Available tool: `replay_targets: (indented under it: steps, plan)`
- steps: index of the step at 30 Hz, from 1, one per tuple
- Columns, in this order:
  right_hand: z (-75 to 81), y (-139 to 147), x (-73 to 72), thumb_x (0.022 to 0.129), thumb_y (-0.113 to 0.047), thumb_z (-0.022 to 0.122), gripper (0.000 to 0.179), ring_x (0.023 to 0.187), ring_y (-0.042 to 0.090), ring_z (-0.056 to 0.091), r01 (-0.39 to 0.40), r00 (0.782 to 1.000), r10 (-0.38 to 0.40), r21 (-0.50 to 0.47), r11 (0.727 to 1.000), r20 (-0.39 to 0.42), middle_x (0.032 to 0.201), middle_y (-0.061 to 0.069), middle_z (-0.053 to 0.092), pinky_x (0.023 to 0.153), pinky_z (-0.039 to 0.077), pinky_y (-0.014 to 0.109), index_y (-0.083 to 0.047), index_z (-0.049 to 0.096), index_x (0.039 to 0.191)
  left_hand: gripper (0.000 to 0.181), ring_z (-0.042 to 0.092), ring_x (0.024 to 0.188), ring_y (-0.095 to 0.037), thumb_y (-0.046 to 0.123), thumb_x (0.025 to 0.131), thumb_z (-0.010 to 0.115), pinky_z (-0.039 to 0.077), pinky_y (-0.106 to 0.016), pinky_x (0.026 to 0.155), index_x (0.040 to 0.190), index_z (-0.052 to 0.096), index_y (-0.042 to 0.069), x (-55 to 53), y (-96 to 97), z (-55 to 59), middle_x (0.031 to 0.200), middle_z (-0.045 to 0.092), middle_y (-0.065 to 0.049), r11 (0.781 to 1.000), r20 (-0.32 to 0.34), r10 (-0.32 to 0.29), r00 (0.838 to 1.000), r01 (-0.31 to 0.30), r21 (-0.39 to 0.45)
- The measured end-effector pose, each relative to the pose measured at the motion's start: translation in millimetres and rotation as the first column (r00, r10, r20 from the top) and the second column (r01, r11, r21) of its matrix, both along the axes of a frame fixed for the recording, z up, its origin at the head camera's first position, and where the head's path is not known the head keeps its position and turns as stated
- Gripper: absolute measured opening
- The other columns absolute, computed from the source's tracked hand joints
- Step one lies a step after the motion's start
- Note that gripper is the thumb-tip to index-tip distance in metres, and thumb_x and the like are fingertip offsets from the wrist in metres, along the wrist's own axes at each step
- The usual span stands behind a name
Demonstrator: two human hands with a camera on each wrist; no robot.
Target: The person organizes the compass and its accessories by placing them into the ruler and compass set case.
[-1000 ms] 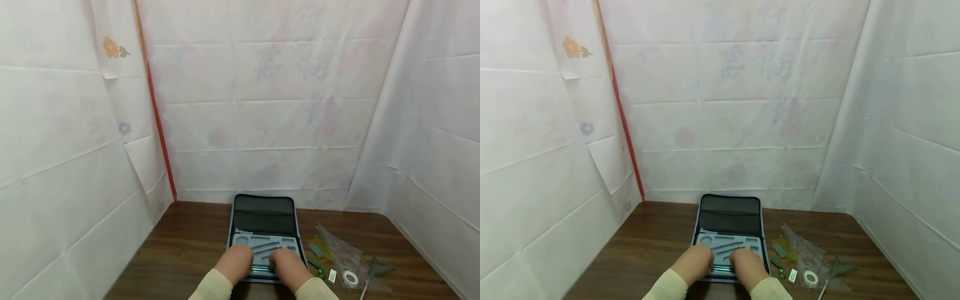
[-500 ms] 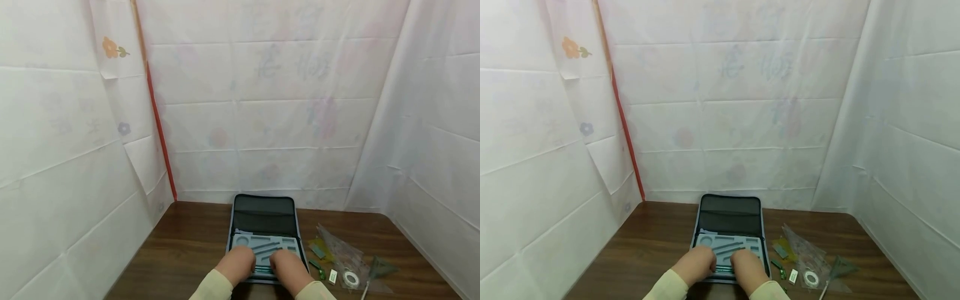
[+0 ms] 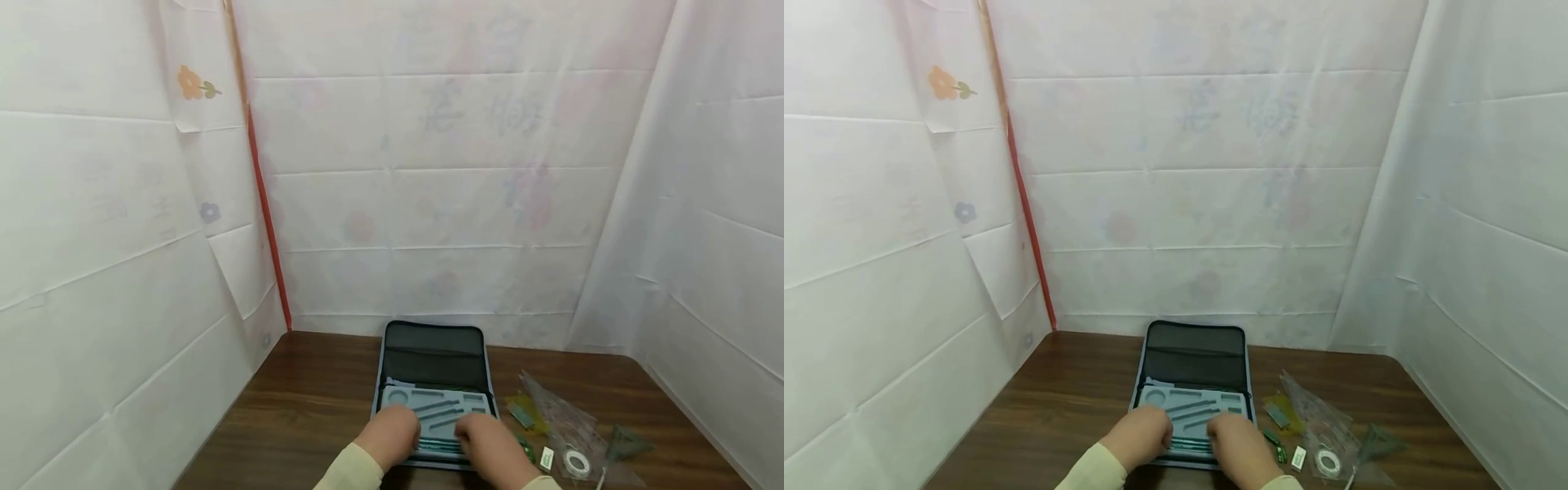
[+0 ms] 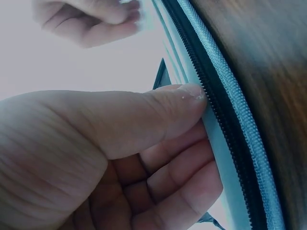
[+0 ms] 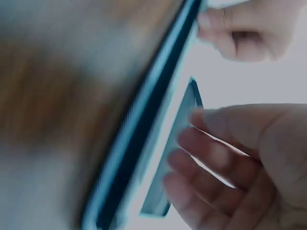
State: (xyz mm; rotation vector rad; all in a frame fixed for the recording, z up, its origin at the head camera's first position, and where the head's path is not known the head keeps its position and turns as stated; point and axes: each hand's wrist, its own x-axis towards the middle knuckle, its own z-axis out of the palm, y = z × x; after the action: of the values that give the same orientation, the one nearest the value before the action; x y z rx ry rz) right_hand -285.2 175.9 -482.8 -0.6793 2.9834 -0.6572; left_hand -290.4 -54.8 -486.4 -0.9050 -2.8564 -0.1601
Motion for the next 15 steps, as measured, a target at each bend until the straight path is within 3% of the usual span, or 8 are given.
replay_targets:
  steps: [2, 4, 6, 11, 15]
  plan:
    - [7.7, 14, -2.6, 0.096, -0.006, 0.073, 0.016, 0.072, 0.012, 0.060, 0.122, 0.992, -0.121, 0.006, 0.993, -0.019, 0.082, -0.006, 0.068, 0.063, 0.050, 0.038, -0.017, 0.074, 0.086, 0.036, 0.035, 0.056, -0.002, 0.006, 0.084, 0.080, 0.036, -0.021, 0.051, 0.056, 0.064, 0.022, 0.0, 0.5, 0.0, 0.053, 0.050, 0.015, 1.000, -0.002, -0.005, 1.000, 0.005, 0.003]
    - [14.3, 31, -6.2, 0.095, -0.006, 0.074, 0.010, 0.078, 0.017, 0.065, 0.238, 0.971, -0.237, 0.045, 0.970, -0.027, 0.088, -0.002, 0.071, 0.067, 0.054, 0.044, -0.016, 0.076, 0.094, 0.040, 0.031, 0.056, -0.004, 0.005, 0.085, 0.078, 0.034, -0.022, 0.051, 0.054, 0.060, 0.022, 0.4, 1.3, 0.4, 0.052, 0.046, 0.014, 1.000, -0.003, -0.004, 1.000, 0.004, 0.002]
    - [18.2, 45, -9.7, 0.096, -0.010, 0.075, 0.007, 0.081, 0.020, 0.067, 0.306, 0.951, -0.308, 0.106, 0.946, 0.003, 0.093, 0.000, 0.073, 0.070, 0.056, 0.047, -0.015, 0.077, 0.100, 0.041, 0.031, 0.055, -0.005, 0.005, 0.085, 0.078, 0.034, -0.022, 0.051, 0.053, 0.058, 0.022, 1.1, 1.7, 1.2, 0.051, 0.045, 0.014, 1.000, -0.009, 0.006, 1.000, -0.006, -0.002]
    - [13.0, 66, -13.4, 0.090, -0.012, 0.084, 0.025, 0.091, 0.026, 0.072, 0.310, 0.939, -0.332, 0.201, 0.929, 0.091, 0.104, 0.004, 0.077, 0.078, 0.059, 0.052, -0.011, 0.078, 0.115, 0.035, 0.042, 0.056, -0.002, 0.009, 0.084, 0.082, 0.041, -0.021, 0.054, 0.057, 0.065, 0.023, 2.2, 0.2, 4.0, 0.054, 0.055, 0.015, 1.000, -0.014, 0.013, 1.000, -0.013, -0.012]
    - [3.7, 71, -15.2, 0.086, -0.012, 0.087, 0.021, 0.090, 0.025, 0.072, 0.314, 0.932, -0.345, 0.231, 0.921, 0.110, 0.100, 0.004, 0.077, 0.080, 0.059, 0.054, -0.013, 0.078, 0.105, 0.028, 0.050, 0.058, -0.002, 0.012, 0.084, 0.084, 0.046, -0.021, 0.057, 0.061, 0.072, 0.023, 2.0, 0.2, 5.9, 0.060, 0.064, 0.014, 1.000, -0.016, 0.001, 1.000, -0.001, -0.009]
